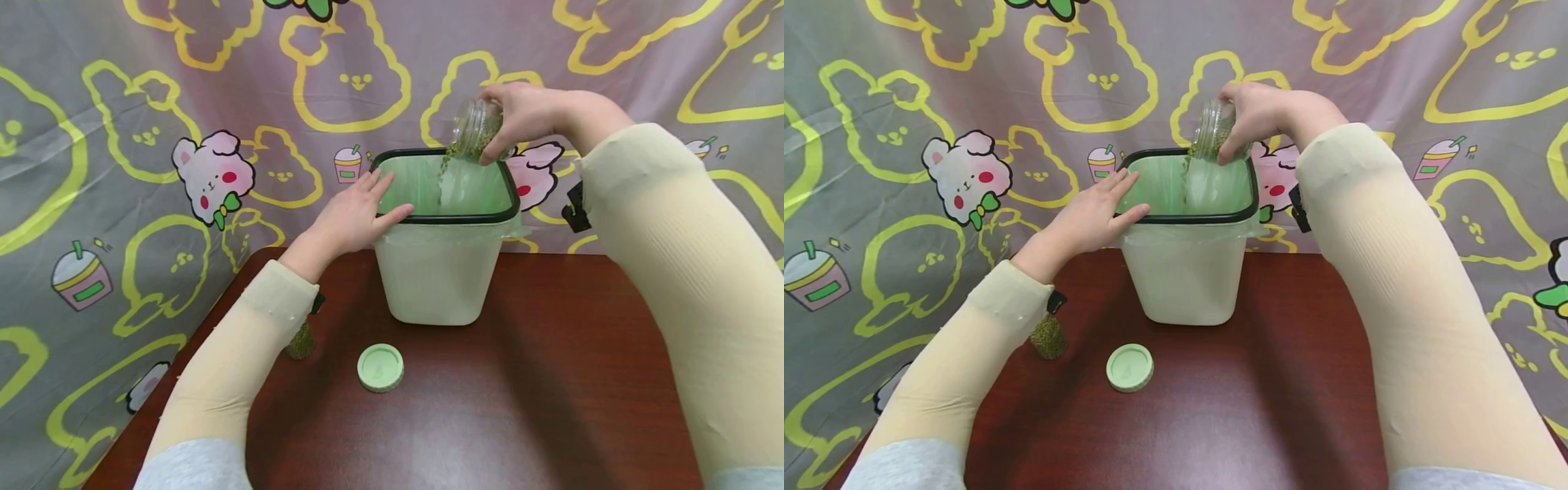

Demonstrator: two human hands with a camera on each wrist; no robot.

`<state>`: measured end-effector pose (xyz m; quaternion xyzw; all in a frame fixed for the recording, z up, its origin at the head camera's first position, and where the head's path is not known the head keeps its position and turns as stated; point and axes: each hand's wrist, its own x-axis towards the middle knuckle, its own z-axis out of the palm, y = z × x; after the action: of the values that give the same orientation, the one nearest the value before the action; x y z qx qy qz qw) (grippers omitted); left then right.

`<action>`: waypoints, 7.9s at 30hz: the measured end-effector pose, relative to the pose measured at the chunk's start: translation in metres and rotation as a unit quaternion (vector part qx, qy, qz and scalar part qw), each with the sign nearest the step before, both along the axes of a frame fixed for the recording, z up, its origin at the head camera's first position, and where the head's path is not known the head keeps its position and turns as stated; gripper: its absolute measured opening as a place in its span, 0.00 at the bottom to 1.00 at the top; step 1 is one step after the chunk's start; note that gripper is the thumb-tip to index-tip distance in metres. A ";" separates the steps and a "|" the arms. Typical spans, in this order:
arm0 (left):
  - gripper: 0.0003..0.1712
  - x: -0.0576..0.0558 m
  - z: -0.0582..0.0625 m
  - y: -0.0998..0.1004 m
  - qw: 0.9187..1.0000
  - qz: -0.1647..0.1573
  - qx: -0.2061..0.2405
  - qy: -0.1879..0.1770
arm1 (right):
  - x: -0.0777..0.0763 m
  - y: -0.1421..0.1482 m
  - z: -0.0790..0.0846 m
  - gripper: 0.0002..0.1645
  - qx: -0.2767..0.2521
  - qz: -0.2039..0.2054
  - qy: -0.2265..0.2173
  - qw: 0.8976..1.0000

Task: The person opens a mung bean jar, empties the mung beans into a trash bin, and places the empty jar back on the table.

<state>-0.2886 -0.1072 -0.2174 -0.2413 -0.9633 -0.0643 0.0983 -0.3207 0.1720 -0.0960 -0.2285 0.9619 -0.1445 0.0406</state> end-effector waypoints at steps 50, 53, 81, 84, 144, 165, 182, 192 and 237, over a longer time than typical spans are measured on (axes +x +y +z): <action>0.50 0.001 0.001 -0.001 1.000 0.003 0.008 -0.004 | 0.002 -0.002 0.001 0.64 -0.011 -0.009 0.034 0.999; 0.50 0.001 0.001 -0.001 1.000 0.001 0.008 -0.002 | 0.004 -0.002 0.001 0.64 -0.006 -0.009 0.039 0.999; 0.49 0.000 0.001 0.001 1.000 -0.001 0.007 0.006 | 0.008 -0.001 0.005 0.62 -0.003 -0.015 0.060 0.998; 0.49 0.000 0.001 0.001 1.000 -0.002 0.009 0.005 | 0.009 -0.001 0.007 0.62 -0.010 -0.028 0.088 0.996; 0.49 0.001 0.001 0.001 1.000 0.002 0.006 -0.006 | 0.008 -0.004 0.006 0.61 0.022 -0.009 0.083 0.996; 0.49 0.000 0.001 0.000 1.000 -0.002 0.008 0.002 | 0.010 -0.004 0.009 0.62 0.006 -0.014 0.105 0.994; 0.49 0.002 0.000 -0.001 1.000 0.003 0.009 -0.001 | 0.009 -0.005 0.008 0.62 0.030 -0.006 0.069 0.997; 0.49 0.003 0.000 -0.001 1.000 0.003 0.011 -0.006 | 0.007 -0.005 0.006 0.62 0.033 0.005 0.062 0.998; 0.50 0.002 0.000 -0.002 1.000 0.004 0.011 -0.007 | 0.007 -0.011 0.006 0.61 0.032 0.005 0.049 0.998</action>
<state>-0.2865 -0.1088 -0.2171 -0.2359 -0.9642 -0.0759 0.0943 -0.3139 0.1615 -0.0901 -0.2385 0.9658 -0.1020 0.0012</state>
